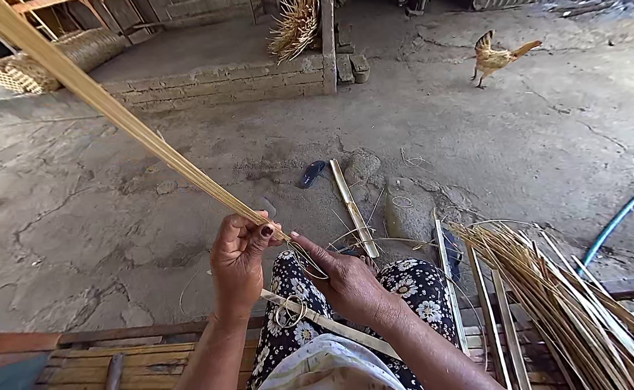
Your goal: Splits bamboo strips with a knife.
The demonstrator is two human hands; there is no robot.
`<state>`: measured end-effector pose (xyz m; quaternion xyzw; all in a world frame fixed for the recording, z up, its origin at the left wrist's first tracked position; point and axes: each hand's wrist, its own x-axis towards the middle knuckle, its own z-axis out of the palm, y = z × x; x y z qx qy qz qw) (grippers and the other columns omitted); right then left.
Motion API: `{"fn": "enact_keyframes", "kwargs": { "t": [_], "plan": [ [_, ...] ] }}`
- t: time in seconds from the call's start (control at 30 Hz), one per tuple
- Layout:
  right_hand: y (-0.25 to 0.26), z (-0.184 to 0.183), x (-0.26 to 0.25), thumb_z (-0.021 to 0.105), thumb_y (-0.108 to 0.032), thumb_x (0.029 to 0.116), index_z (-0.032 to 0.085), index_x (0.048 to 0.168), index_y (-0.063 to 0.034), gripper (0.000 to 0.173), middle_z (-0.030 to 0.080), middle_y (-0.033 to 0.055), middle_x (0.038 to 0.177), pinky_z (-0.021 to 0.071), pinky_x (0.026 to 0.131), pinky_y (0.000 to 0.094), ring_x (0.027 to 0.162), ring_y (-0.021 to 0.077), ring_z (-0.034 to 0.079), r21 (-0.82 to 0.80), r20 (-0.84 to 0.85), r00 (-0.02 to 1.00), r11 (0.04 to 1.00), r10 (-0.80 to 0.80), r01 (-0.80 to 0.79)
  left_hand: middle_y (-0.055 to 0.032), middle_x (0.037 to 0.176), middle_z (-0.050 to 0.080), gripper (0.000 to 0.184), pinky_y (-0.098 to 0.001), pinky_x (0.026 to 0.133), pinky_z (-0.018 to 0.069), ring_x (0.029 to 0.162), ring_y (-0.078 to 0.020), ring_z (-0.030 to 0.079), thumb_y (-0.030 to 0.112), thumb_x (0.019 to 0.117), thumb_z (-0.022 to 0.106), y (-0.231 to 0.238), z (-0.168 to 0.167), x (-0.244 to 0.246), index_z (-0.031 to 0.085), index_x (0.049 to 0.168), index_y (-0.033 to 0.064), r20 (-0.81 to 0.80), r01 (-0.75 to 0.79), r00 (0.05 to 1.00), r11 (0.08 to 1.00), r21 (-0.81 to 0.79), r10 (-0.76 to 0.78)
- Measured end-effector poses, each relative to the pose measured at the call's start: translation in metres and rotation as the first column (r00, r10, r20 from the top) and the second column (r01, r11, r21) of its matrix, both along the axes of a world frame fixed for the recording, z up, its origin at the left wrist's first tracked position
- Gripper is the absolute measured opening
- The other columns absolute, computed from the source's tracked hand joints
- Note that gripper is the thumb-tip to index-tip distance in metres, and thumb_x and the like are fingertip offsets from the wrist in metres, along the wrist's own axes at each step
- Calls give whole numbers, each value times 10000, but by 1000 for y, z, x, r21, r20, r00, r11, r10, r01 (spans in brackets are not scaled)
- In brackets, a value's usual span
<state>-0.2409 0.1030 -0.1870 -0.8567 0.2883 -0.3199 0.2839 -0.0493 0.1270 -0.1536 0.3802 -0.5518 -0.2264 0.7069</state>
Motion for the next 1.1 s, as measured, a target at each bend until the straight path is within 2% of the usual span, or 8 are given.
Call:
{"fn": "enact_keyframes", "kwargs": {
  "t": [0.23, 0.33, 0.57, 0.73, 0.87, 0.93, 1.03, 1.1],
  "plan": [
    [4, -4, 1, 540, -143, 992, 460, 1569, -192, 585, 716, 101, 890, 548, 585, 444, 670, 246, 662, -51, 12, 998, 997, -60, 60, 13, 949, 737, 183, -335, 757, 661, 811, -145, 749, 57, 984, 644, 6, -3, -9, 629, 1138, 156, -93, -24, 995, 1000, -5, 23],
    [5, -3, 1, 535, -147, 996, 454, 1572, -199, 584, 736, 106, 947, 558, 598, 455, 694, 256, 684, -37, -12, 998, 997, -68, 68, 36, 979, 738, 179, -339, 789, 661, 848, -135, 750, 94, 980, 670, 9, -8, -11, 644, 1135, 180, -55, -47, 998, 998, -41, 44],
    [-2, -1, 11, 535, -174, 1004, 412, 1591, -214, 601, 705, 118, 846, 539, 617, 494, 676, 300, 662, 61, -117, 990, 995, -74, 81, 95, 1067, 727, 185, -280, 885, 620, 964, -74, 716, 167, 990, 673, 12, -21, -12, 694, 1161, 234, 92, -65, 993, 992, -105, 75],
    [-34, 3, 27, 457, -188, 1062, 157, 1663, -273, 677, 711, 196, 1043, 529, 872, 591, 980, 395, 696, 321, -461, 884, 914, -79, 249, 158, 1103, 708, 226, -234, 869, 610, 975, -27, 698, 234, 1001, 664, 33, 9, -6, 703, 1204, 326, 180, -83, 975, 964, -254, 131],
    [-75, -22, 32, 422, -191, 1059, 147, 1661, -291, 669, 700, 213, 1142, 526, 905, 606, 1065, 404, 688, 339, -555, 811, 840, -185, 423, 141, 1088, 706, 191, -216, 835, 595, 968, -41, 688, 232, 997, 673, 69, 53, 16, 705, 1177, 287, 220, -80, 960, 923, -377, 173],
    [-89, -29, 34, 423, -183, 1056, 126, 1664, -284, 685, 697, 216, 1144, 524, 914, 597, 1074, 405, 684, 332, -583, 786, 823, -204, 460, 116, 1061, 713, 173, -225, 811, 609, 949, -64, 699, 227, 983, 693, 78, 58, 27, 719, 1152, 254, 211, -90, 959, 911, -402, 188],
    [-114, -50, 27, 444, -148, 1042, 105, 1668, -241, 718, 675, 255, 1202, 517, 929, 639, 1124, 444, 665, 326, -625, 748, 797, -221, 508, 85, 993, 706, 129, -218, 757, 587, 868, -62, 688, 294, 1021, 628, 109, 61, 40, 699, 1096, 218, 143, -99, 978, 937, -336, 155],
    [-125, -69, 7, 460, -151, 1031, 139, 1656, -166, 703, 642, 269, 1277, 501, 972, 643, 1181, 446, 641, 354, -649, 723, 746, -239, 564, 17, 961, 705, 228, -274, 787, 591, 861, -123, 701, 348, 1008, 606, 133, 80, 62, 678, 1096, 150, 119, -40, 990, 962, -268, 74]
  ]
}}
